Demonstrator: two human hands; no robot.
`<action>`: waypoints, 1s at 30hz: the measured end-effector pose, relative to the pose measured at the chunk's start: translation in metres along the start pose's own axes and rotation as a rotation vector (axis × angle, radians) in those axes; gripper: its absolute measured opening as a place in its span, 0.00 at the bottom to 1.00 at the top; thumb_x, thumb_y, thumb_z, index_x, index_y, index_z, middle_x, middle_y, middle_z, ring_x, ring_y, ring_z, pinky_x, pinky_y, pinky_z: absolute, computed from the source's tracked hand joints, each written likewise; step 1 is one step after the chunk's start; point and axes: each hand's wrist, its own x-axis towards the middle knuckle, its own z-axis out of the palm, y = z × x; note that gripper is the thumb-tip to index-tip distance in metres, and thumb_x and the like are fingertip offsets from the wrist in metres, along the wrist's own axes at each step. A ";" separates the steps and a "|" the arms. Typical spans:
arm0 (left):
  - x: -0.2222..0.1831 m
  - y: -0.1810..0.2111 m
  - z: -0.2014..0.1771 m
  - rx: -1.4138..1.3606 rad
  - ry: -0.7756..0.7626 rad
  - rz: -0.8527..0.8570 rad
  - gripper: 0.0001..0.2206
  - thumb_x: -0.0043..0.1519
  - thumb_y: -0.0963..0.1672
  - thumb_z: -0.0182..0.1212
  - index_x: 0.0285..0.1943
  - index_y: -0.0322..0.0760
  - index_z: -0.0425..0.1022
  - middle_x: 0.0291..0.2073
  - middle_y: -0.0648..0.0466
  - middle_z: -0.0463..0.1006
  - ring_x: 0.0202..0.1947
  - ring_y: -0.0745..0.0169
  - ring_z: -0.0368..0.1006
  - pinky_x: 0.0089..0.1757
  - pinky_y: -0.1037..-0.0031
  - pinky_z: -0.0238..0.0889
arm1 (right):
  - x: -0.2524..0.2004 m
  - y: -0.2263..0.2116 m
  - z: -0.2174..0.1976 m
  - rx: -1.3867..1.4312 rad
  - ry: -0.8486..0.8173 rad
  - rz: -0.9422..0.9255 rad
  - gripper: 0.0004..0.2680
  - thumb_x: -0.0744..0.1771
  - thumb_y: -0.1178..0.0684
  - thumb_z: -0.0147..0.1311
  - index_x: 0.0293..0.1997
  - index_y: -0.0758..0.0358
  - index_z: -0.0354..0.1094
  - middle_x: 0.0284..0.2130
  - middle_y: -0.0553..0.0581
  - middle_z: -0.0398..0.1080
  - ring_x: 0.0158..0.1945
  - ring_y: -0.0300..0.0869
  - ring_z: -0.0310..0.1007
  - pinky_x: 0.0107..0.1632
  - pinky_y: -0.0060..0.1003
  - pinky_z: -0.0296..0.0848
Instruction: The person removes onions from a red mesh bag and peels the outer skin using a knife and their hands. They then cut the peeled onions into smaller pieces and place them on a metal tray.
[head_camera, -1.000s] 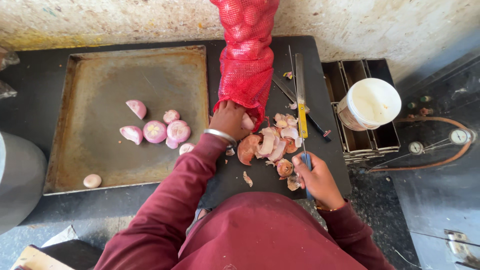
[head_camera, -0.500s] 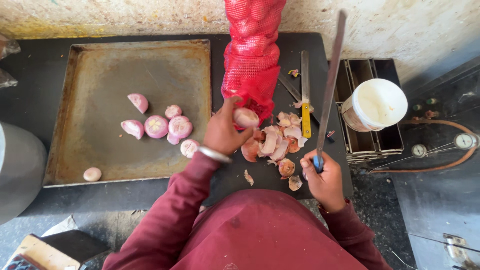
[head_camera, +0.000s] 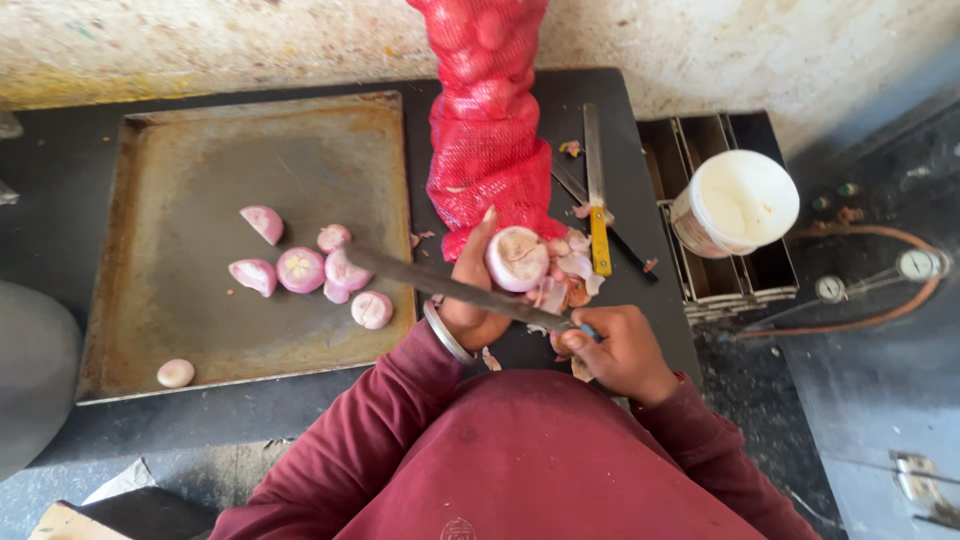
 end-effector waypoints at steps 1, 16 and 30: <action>-0.002 -0.004 -0.005 0.000 0.110 -0.003 0.31 0.74 0.60 0.41 0.51 0.29 0.78 0.35 0.47 0.82 0.28 0.59 0.76 0.33 0.74 0.71 | -0.002 -0.006 0.003 0.041 -0.014 0.047 0.19 0.67 0.37 0.51 0.27 0.65 0.70 0.18 0.54 0.70 0.20 0.39 0.71 0.25 0.34 0.66; -0.009 -0.009 -0.008 0.167 0.228 0.145 0.32 0.72 0.59 0.32 0.47 0.30 0.76 0.33 0.47 0.80 0.33 0.57 0.77 0.38 0.70 0.71 | 0.007 -0.035 0.004 -0.161 0.022 0.217 0.19 0.66 0.35 0.53 0.22 0.62 0.71 0.19 0.53 0.78 0.23 0.42 0.81 0.28 0.35 0.73; -0.002 -0.031 -0.034 0.190 0.271 0.240 0.31 0.74 0.57 0.30 0.47 0.30 0.76 0.35 0.47 0.80 0.34 0.57 0.77 0.37 0.71 0.69 | 0.005 -0.038 0.005 -0.206 0.068 0.178 0.19 0.66 0.32 0.51 0.25 0.56 0.76 0.20 0.49 0.78 0.23 0.40 0.80 0.28 0.34 0.73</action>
